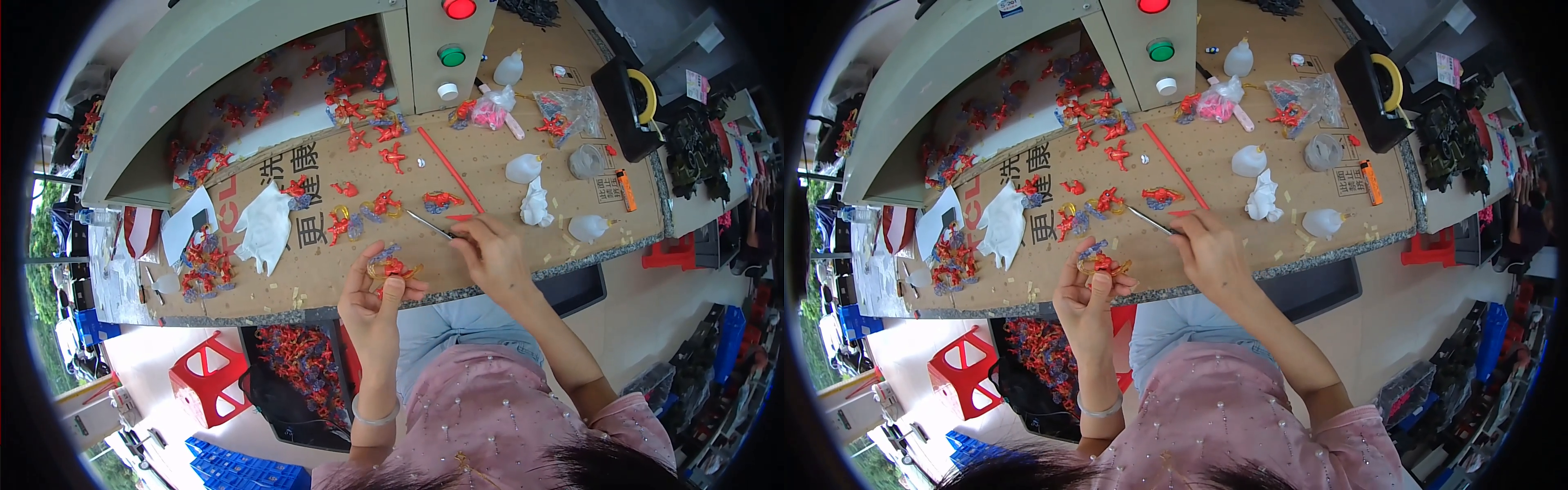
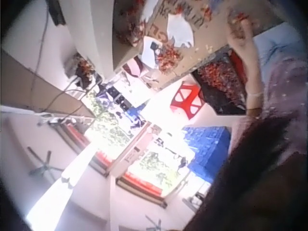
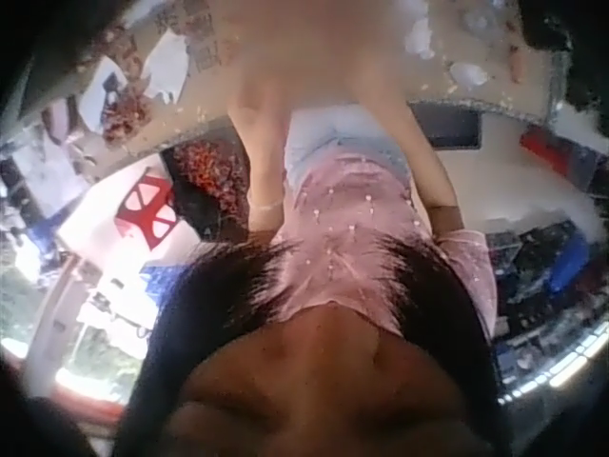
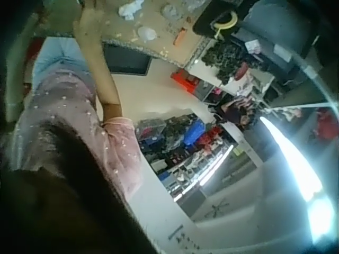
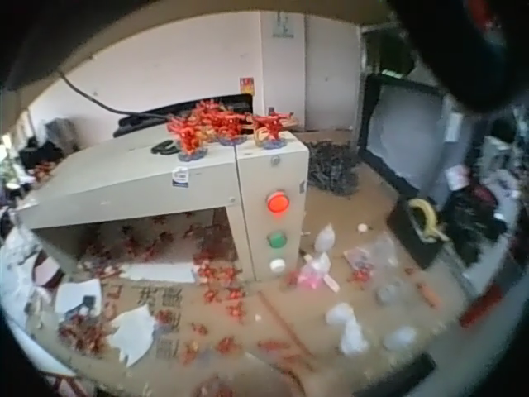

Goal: The person assembles toy figurines by trimming parts with a blade, applying glue from a bottle, and pressing the figurine components together by hand.

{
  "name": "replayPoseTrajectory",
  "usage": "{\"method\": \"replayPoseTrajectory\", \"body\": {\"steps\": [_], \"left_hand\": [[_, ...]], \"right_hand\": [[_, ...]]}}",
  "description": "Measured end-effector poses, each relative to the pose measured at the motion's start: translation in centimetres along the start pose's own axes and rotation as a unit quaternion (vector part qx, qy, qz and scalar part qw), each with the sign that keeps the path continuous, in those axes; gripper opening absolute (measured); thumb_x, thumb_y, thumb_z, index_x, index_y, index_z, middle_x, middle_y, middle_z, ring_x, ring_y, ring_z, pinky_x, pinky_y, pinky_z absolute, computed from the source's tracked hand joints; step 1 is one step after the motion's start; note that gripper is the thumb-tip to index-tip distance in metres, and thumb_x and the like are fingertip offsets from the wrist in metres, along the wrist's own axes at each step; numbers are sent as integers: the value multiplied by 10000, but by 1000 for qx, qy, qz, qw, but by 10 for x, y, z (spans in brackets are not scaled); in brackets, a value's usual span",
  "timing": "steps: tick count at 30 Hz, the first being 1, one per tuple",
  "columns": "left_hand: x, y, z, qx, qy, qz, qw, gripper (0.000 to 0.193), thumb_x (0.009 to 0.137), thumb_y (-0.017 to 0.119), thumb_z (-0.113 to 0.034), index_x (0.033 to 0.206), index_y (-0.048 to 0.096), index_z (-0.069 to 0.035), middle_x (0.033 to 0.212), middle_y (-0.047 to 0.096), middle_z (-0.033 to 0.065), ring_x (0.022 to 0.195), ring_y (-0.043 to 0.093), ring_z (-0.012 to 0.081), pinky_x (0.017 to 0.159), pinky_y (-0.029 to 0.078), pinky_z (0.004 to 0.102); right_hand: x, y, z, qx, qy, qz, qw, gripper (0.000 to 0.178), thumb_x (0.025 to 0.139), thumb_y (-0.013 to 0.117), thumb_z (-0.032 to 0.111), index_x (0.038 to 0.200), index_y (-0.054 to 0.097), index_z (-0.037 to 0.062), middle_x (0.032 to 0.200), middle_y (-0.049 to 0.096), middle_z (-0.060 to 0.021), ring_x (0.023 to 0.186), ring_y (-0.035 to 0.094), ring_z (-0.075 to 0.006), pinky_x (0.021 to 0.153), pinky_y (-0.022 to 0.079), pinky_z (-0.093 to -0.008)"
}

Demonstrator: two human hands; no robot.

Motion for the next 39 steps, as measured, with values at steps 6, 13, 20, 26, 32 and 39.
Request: {"method": "replayPoseTrajectory", "body": {"steps": [6,13,20,26,32,39], "left_hand": [[-5,-5,-3,-40,-1,6,999,402,901,585,-6,1273,461,84,935,627,140,730,678,205,639,545,250],[-4,-8,-1,8,38,-14,999,428,912,598,-65,1292,453,69,851,636,97,678,644,160,615,520,237],[-4,21,-6,21,37,35,998,424,910,605,-81,1285,465,59,852,641,95,669,637,158,600,508,231],[-15,44,4,27,6,88,996,424,902,612,-76,1280,470,54,844,642,103,665,639,165,604,507,239],[-22,48,4,41,6,109,993,491,914,632,-164,1311,450,61,896,648,92,687,631,142,615,500,210],[-21,47,1,20,7,87,996,458,904,626,-119,1293,455,52,857,633,97,666,637,161,603,506,237]], "right_hand": [[5,27,19,-131,-30,-14,991,201,790,650,60,975,603,-3,926,603,-158,882,584,-341,741,490,-426],[-13,-2,20,-57,0,-13,998,137,811,609,33,939,581,-8,903,592,-174,801,599,-339,692,496,-418],[-31,-65,16,232,104,-21,967,113,869,618,69,924,577,-21,721,602,-107,588,569,-147,559,457,-308],[-55,-65,-13,358,146,-33,922,189,924,578,77,1056,613,-54,773,631,-41,637,536,-43,525,430,-218],[-62,-57,-6,435,237,66,866,250,948,571,116,1163,599,-8,809,623,-18,629,505,-21,506,393,-175],[-60,-53,-3,446,213,66,867,292,949,567,135,1184,590,-37,762,603,-24,535,501,-39,445,394,-189]]}}
Point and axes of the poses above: each hand's wrist, its own x-axis towards the middle knuckle, its own y-axis out of the palm, z = x × y, the point moved 8 cm from there along x, towards the middle knuckle
